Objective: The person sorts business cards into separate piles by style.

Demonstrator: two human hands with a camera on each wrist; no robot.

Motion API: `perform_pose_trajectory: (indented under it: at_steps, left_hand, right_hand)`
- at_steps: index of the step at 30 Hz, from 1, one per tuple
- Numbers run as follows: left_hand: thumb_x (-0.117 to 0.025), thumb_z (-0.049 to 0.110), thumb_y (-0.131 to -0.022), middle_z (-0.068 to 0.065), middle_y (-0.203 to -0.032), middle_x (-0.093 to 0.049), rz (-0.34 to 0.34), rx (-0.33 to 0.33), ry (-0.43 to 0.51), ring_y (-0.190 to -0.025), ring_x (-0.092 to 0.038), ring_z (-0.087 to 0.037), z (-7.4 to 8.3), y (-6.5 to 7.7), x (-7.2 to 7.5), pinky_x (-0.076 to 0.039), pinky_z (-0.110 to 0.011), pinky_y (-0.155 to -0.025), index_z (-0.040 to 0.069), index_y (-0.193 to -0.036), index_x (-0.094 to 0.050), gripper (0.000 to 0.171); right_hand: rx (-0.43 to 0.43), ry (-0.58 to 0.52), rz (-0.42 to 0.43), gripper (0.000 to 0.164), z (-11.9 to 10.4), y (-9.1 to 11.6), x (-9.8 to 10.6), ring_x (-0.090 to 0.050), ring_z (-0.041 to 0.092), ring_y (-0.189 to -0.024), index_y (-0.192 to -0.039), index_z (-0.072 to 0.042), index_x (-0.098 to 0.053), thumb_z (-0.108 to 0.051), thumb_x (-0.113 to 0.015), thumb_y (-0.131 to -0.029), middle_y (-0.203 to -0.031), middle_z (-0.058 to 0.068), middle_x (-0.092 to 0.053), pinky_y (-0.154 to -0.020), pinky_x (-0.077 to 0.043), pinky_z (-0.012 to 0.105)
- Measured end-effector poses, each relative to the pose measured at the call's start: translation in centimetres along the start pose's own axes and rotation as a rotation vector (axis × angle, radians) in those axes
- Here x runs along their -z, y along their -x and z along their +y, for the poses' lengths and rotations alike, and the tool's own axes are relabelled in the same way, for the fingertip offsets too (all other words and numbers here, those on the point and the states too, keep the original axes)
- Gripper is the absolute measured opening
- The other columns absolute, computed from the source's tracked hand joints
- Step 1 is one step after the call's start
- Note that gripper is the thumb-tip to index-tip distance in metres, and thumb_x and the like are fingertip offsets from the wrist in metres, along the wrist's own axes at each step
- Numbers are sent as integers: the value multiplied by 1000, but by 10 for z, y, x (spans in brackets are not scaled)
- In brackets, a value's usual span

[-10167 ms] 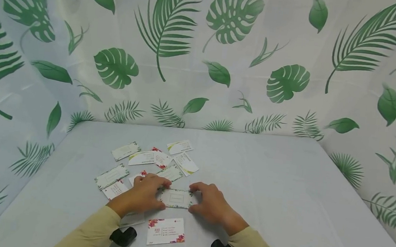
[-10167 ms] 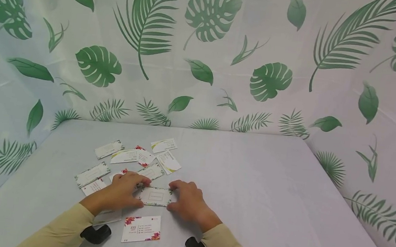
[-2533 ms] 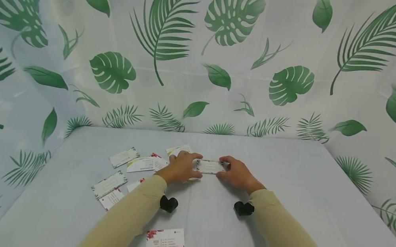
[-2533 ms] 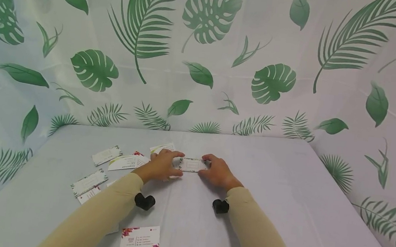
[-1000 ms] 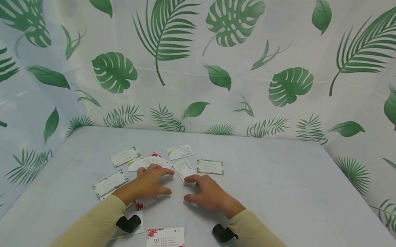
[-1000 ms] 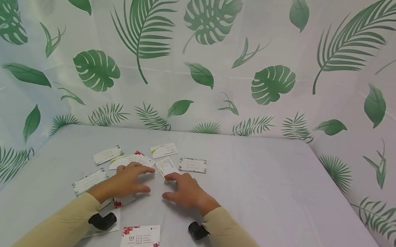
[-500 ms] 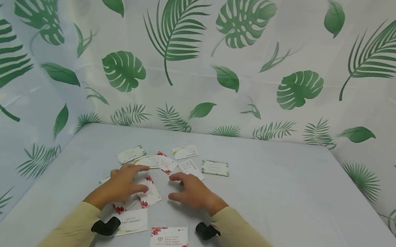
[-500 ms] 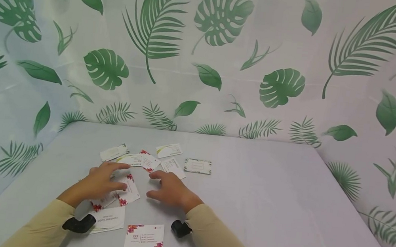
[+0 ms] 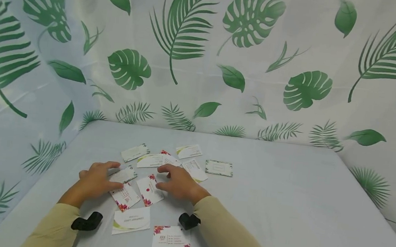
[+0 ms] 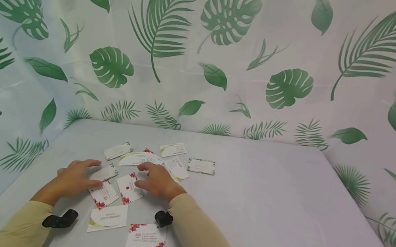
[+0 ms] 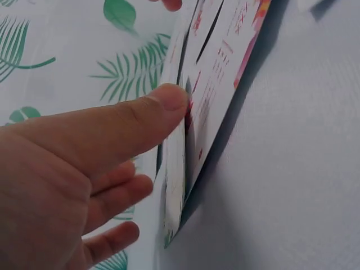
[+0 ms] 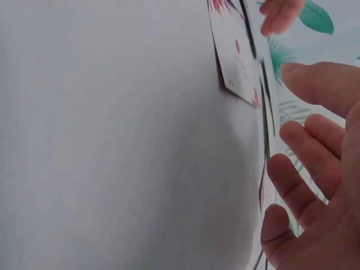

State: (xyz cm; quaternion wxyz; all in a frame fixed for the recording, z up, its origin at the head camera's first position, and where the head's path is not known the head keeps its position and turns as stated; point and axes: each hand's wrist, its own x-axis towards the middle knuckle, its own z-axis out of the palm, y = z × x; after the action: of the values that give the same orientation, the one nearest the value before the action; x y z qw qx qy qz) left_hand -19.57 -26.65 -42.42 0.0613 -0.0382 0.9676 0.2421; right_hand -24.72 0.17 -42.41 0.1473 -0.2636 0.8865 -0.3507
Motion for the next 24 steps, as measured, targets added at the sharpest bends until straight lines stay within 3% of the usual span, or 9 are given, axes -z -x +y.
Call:
perform_pose_trajectory:
  at_steps: [10,16,24]
  left_hand:
    - [-81,25,-83,-24,-135,-53,5,25,47,-122,-40,-46,-5,-3,-1,-21,-61,-87,0,-135,-54,64]
    - [-80,20,-81,-24,-136,-52,-4,49,123,-123,-39,-47,-7,-7,2,-19,-68,-93,-2,-135,-50,66]
    - [-80,25,-82,-27,-135,-51,11,82,92,-118,-42,-47,-10,-3,9,-21,-64,-89,-1,-136,-51,67]
  right_hand:
    - [-14,-2,-23,47,-6,-9,-8,-56,17,-114,-134,-16,-61,-26,-74,-91,-130,-2,-61,-96,-45,35]
    - [-25,2,-25,47,-8,-10,-10,-56,17,-111,-135,-16,-62,-25,-75,-90,-131,-1,-61,-94,-46,34]
    - [-4,21,-21,46,-9,-10,-11,-57,16,-110,-134,-15,-61,-25,-75,-91,-132,-1,-62,-95,-46,33]
